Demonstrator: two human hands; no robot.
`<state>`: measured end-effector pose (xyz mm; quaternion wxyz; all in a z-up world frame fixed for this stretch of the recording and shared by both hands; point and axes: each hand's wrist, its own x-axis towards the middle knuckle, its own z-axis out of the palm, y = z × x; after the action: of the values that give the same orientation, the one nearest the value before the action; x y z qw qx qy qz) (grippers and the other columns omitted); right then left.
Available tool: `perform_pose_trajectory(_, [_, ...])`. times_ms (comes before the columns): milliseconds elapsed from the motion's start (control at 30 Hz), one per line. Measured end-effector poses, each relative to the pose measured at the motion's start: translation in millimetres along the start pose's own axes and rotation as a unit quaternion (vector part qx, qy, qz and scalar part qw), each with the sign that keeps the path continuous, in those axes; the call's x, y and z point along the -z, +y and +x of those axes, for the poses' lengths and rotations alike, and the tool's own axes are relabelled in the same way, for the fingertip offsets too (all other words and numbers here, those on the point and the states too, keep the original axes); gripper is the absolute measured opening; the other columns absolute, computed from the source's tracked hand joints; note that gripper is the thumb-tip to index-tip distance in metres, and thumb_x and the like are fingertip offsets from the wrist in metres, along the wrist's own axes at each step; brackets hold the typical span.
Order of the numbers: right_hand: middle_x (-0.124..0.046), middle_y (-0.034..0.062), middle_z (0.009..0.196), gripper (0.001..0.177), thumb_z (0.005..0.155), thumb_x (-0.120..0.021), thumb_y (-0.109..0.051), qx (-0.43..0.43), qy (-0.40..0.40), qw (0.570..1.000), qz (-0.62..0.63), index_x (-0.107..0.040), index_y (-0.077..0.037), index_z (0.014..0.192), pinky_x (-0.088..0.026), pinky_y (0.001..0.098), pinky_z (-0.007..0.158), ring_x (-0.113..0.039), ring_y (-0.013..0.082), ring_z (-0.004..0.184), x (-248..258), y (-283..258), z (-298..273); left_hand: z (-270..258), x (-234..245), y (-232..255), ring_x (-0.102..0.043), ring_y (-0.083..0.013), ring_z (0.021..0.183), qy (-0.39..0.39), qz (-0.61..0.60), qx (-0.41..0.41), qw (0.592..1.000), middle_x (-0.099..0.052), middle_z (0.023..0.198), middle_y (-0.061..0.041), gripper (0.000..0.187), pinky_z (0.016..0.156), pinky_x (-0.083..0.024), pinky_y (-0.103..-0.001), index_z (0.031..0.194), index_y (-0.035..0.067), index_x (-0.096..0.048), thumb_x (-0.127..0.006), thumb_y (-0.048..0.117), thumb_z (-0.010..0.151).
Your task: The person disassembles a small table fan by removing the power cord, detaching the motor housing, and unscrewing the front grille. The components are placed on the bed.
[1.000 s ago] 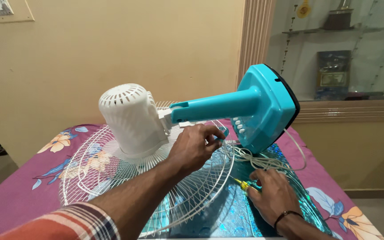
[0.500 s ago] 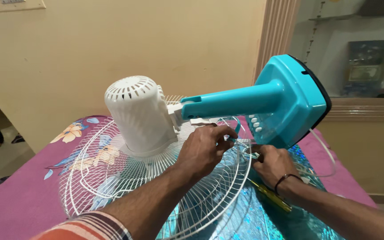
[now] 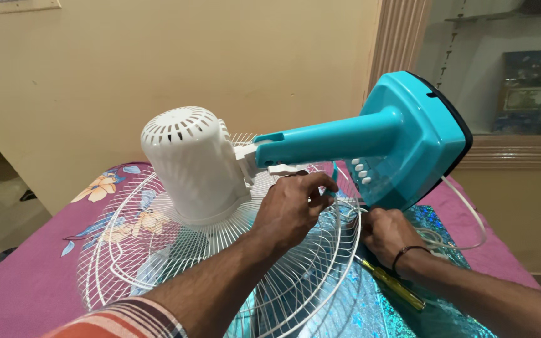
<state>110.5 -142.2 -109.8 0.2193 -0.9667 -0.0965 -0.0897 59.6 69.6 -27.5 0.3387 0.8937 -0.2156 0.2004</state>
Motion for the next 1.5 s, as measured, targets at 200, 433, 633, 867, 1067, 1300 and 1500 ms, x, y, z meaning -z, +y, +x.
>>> perform_pose_trajectory(200, [-0.077,0.0168,0.096,0.024,0.079,-0.067,-0.004,0.062,0.025,0.997,0.042,-0.081,-0.011,0.098,-0.057,0.0438,0.082,-0.074,0.0344,0.091,7,-4,-12,3,-4,-4,-0.075,-0.0273,0.079,0.021,-0.008,-0.003,1.000,-0.077,0.087,-0.010,0.020,0.071,-0.057,-0.042,0.107,0.016,-0.076,-0.074,0.025,0.089])
perform_pose_trajectory(433, [-0.075,0.0158,0.087,0.008,0.078,-0.070,-0.003,0.059,0.011,0.998,0.009,-0.073,-0.002,0.085,-0.057,0.0423,0.076,-0.072,0.0318,0.083,18,-4,-20,7,-7,-9,-0.074,-0.0264,0.077,0.010,-0.010,0.029,0.999,-0.076,0.085,-0.010,0.020,0.071,-0.056,-0.041,0.106,0.017,-0.076,-0.074,0.027,0.088])
perform_pose_trajectory(633, [-0.077,0.0072,0.078,0.007,0.083,-0.075,-0.011,-0.108,0.047,0.969,0.218,-0.073,-0.005,0.086,-0.056,0.0342,0.060,-0.072,0.0172,0.063,39,8,-38,13,-10,-12,-0.074,-0.0289,0.083,0.028,-0.002,-0.008,1.000,-0.076,0.089,-0.012,0.021,0.077,-0.057,-0.042,0.105,0.014,-0.077,-0.073,0.023,0.086])
perform_pose_trajectory(867, [-0.072,0.0082,0.073,0.011,0.079,-0.076,-0.003,-0.149,0.120,0.916,0.352,-0.073,-0.004,0.090,-0.052,0.0297,0.049,-0.065,0.0141,0.053,58,63,-96,10,-8,1,-0.071,-0.0365,0.092,0.038,0.090,-0.038,0.994,-0.073,0.111,-0.014,0.023,0.081,-0.055,-0.049,0.103,0.011,-0.073,-0.067,0.023,0.084])
perform_pose_trajectory(1067, [-0.075,0.0084,0.074,0.012,0.084,-0.078,-0.005,-0.242,0.130,0.881,0.385,-0.080,0.001,0.093,-0.047,0.0280,0.049,-0.058,0.0122,0.051,62,95,-140,5,-4,13,-0.071,-0.0358,0.090,0.001,0.130,-0.009,0.991,-0.075,0.097,-0.015,0.025,0.082,-0.053,-0.050,0.106,0.013,-0.071,-0.067,0.031,0.088])
perform_pose_trajectory(1300, [-0.080,0.0018,0.075,0.008,0.080,-0.082,-0.010,-0.248,0.170,0.903,0.307,-0.082,-0.003,0.085,-0.055,0.0242,0.067,-0.069,0.0073,0.067,51,89,-167,2,-3,19,-0.071,-0.0359,0.084,-0.001,0.160,0.027,0.987,-0.073,0.082,-0.017,0.027,0.079,-0.054,-0.052,0.110,0.018,-0.071,-0.068,0.035,0.089])
perform_pose_trajectory(1500, [-0.072,0.0044,0.073,0.016,0.072,-0.088,-0.022,-0.263,0.124,0.940,0.180,-0.083,-0.014,0.086,-0.054,0.0327,0.069,-0.068,0.0159,0.070,47,67,-163,2,-5,21,-0.071,-0.0381,0.083,-0.003,0.168,0.052,0.984,-0.072,0.080,-0.018,0.029,0.077,-0.053,-0.053,0.114,0.020,-0.069,-0.067,0.037,0.091])
